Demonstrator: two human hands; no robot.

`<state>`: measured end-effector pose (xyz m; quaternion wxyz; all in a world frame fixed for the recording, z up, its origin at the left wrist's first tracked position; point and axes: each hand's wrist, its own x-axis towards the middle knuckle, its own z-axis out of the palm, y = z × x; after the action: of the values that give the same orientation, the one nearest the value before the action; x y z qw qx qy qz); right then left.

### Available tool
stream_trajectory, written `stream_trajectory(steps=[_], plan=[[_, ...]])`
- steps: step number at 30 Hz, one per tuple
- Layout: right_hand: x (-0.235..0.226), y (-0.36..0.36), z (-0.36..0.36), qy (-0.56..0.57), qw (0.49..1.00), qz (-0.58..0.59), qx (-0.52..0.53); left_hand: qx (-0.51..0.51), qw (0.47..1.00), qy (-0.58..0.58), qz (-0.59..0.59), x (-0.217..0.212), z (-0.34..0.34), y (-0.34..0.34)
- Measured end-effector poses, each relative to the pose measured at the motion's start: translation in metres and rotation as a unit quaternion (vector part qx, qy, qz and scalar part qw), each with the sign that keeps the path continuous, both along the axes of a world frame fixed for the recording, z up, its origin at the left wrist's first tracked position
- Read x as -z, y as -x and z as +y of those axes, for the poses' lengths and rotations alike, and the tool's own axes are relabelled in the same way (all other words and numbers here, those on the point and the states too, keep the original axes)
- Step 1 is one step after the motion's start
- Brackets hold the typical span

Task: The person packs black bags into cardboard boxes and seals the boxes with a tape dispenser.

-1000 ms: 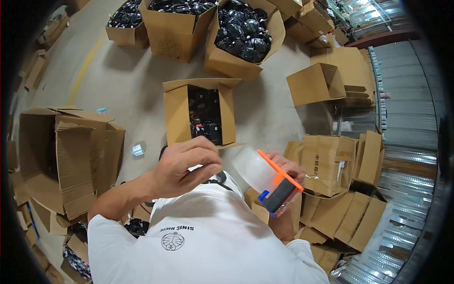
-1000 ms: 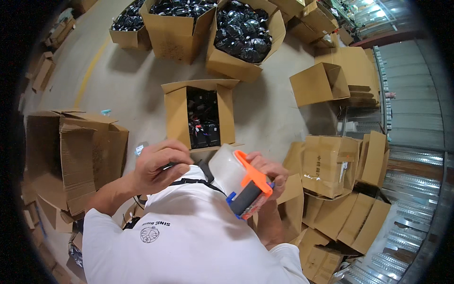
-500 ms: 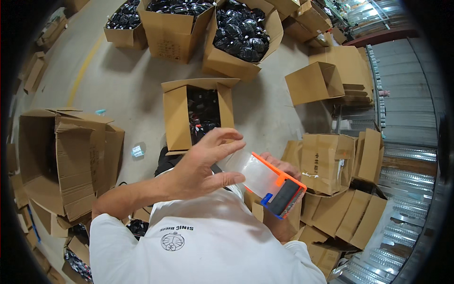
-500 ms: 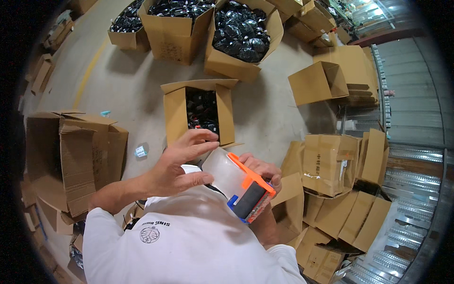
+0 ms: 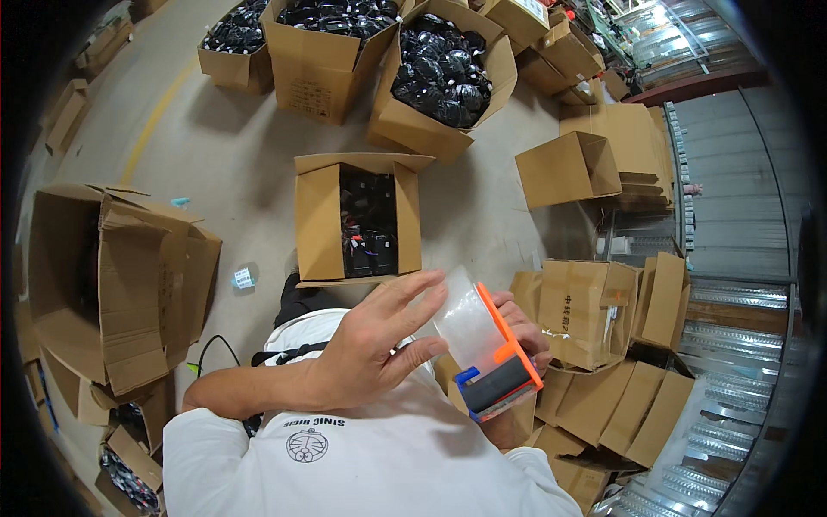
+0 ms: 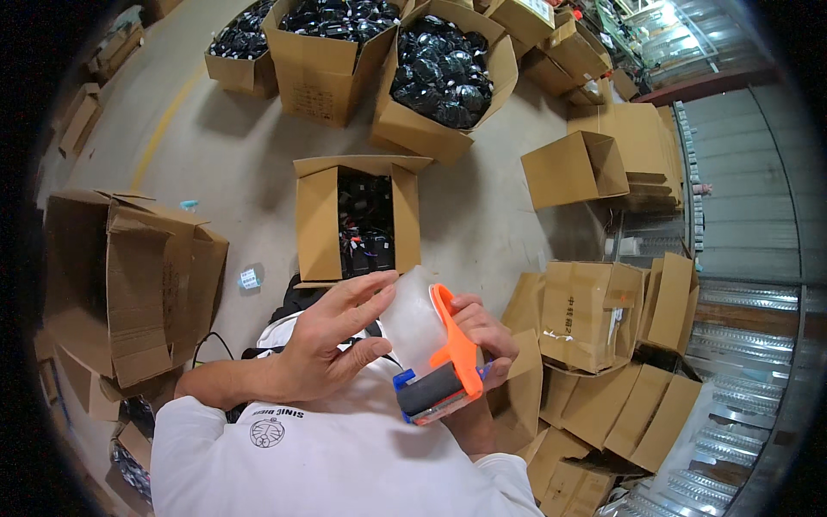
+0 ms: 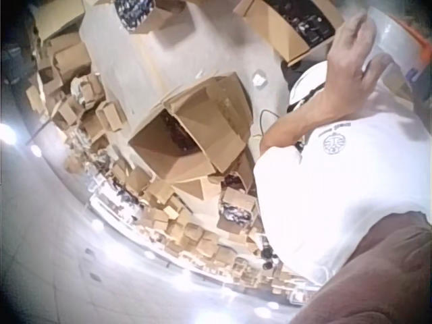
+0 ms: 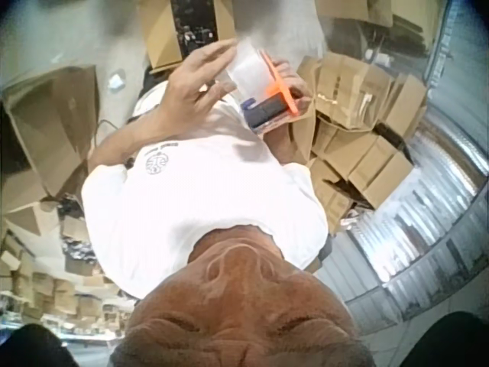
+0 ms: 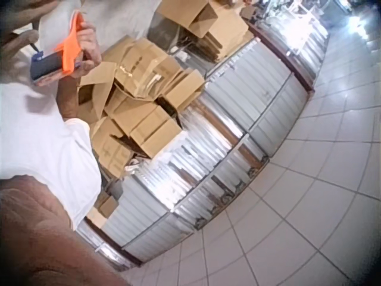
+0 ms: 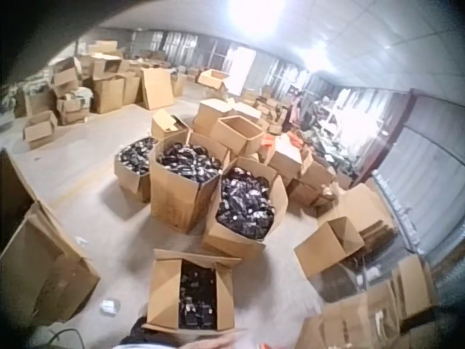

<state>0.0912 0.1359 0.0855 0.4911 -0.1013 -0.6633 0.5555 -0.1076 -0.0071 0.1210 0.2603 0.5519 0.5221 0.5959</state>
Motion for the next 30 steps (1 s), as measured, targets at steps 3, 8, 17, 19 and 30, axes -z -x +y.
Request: stream_trajectory(steps=[3,8,17,19,30], plan=[[-0.001,0.000,-0.001,-0.037,0.999,-0.002,0.010,-0.004,1.000,-0.004,-0.013,0.000,-0.003,0.000],[-0.011,0.005,-0.004,-0.082,0.995,-0.023,0.054,-0.022,0.998,-0.002,-0.058,0.000,-0.006,0.000],[-0.039,0.008,-0.002,-0.267,0.959,-0.091,0.041,-0.006,0.912,0.172,-0.372,0.009,-0.002,0.006],[-0.039,0.007,-0.003,-0.283,0.955,-0.084,0.039,-0.026,0.926,0.165,-0.338,0.011,-0.003,0.005],[-0.046,0.009,-0.004,-0.302,0.947,-0.108,0.033,-0.013,0.943,0.141,-0.300,0.018,-0.007,0.004]])
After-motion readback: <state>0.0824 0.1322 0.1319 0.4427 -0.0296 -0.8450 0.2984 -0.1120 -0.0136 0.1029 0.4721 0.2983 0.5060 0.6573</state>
